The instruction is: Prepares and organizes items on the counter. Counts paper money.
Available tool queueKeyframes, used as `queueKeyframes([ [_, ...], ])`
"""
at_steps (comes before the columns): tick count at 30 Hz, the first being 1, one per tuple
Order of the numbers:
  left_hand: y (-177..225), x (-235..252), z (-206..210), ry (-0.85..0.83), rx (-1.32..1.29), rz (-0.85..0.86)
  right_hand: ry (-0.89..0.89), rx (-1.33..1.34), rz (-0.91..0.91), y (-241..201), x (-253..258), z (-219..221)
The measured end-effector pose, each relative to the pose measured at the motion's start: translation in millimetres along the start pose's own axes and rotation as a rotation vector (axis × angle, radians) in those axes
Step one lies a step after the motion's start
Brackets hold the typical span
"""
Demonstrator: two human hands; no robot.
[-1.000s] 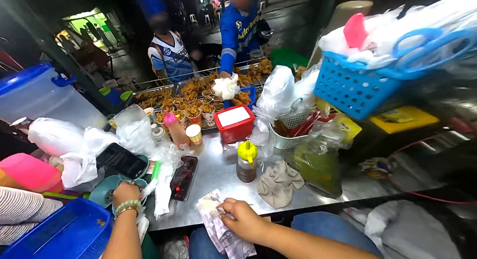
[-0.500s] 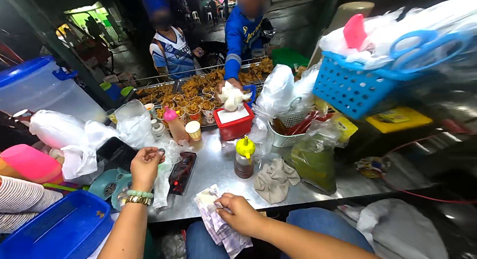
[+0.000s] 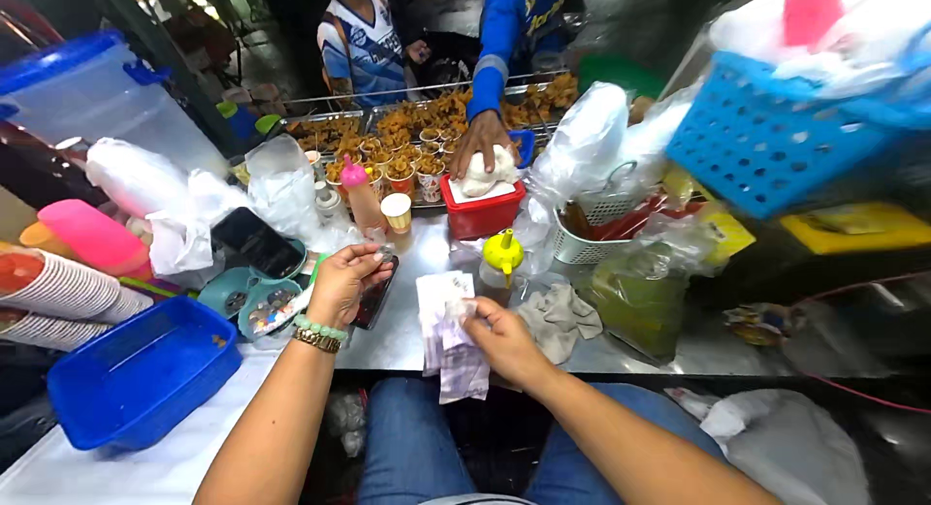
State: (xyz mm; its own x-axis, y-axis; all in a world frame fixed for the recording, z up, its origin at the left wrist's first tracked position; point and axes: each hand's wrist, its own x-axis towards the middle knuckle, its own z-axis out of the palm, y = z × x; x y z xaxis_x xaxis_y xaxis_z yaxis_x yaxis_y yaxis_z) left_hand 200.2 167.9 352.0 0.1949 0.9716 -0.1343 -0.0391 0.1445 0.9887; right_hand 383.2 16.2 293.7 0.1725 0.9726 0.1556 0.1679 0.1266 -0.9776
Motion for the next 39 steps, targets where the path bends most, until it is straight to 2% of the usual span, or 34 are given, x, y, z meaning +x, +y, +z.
queueKeyframes([
  [6, -3.0, -32.0, 5.3, -0.102, -0.096, -0.079, 0.117, 0.118, -0.007, 1.6, 12.3, -3.9],
  [8, -6.5, -54.3, 4.0, -0.193, -0.091, -0.047, 0.165, 0.051, -0.044, 3.9, 13.8, 1.5],
  [11, -32.1, -88.5, 5.8, -0.273, -0.034, 0.061, 0.216, -0.074, -0.156, 9.2, 13.9, 10.6],
  [15, -56.6, -109.9, 23.0, -0.234, -0.030, 0.092, 0.213, -0.111, -0.253, 8.1, 9.5, 25.5],
  [18, -69.5, -108.3, 27.6, -0.190, 0.210, 0.254, 0.200, -0.062, -0.214, 2.9, 7.0, 26.0],
  [20, -66.9, -105.2, 26.9, -0.168, 0.297, 0.301, 0.212, -0.060, -0.181, -0.5, 8.0, 18.2],
  [23, -42.6, -96.4, 18.2, -0.131, 0.326, 0.252, 0.256, 0.024, -0.131, -8.9, 11.1, 0.0],
  [26, -1.1, -78.7, -8.6, -0.003, 0.322, 0.197, 0.290, 0.097, -0.094, -10.4, 10.8, -15.6],
  [29, 54.3, -63.8, -55.2, 0.163, 0.306, 0.276, 0.250, 0.107, -0.104, -7.3, 6.1, -16.9],
  [34, 155.5, -57.9, -161.2, 0.673, 0.375, 0.560, 0.165, 0.108, -0.183, 0.7, -0.9, -6.9],
  [37, 198.1, -80.6, -228.5, 0.937, 0.506, 0.600, 0.152, 0.087, -0.170, 4.0, -0.9, -3.7],
  [39, 211.6, -97.4, -271.4, 1.074, 0.570, 0.595, 0.140, 0.077, -0.148, 6.2, 0.2, -2.7],
])
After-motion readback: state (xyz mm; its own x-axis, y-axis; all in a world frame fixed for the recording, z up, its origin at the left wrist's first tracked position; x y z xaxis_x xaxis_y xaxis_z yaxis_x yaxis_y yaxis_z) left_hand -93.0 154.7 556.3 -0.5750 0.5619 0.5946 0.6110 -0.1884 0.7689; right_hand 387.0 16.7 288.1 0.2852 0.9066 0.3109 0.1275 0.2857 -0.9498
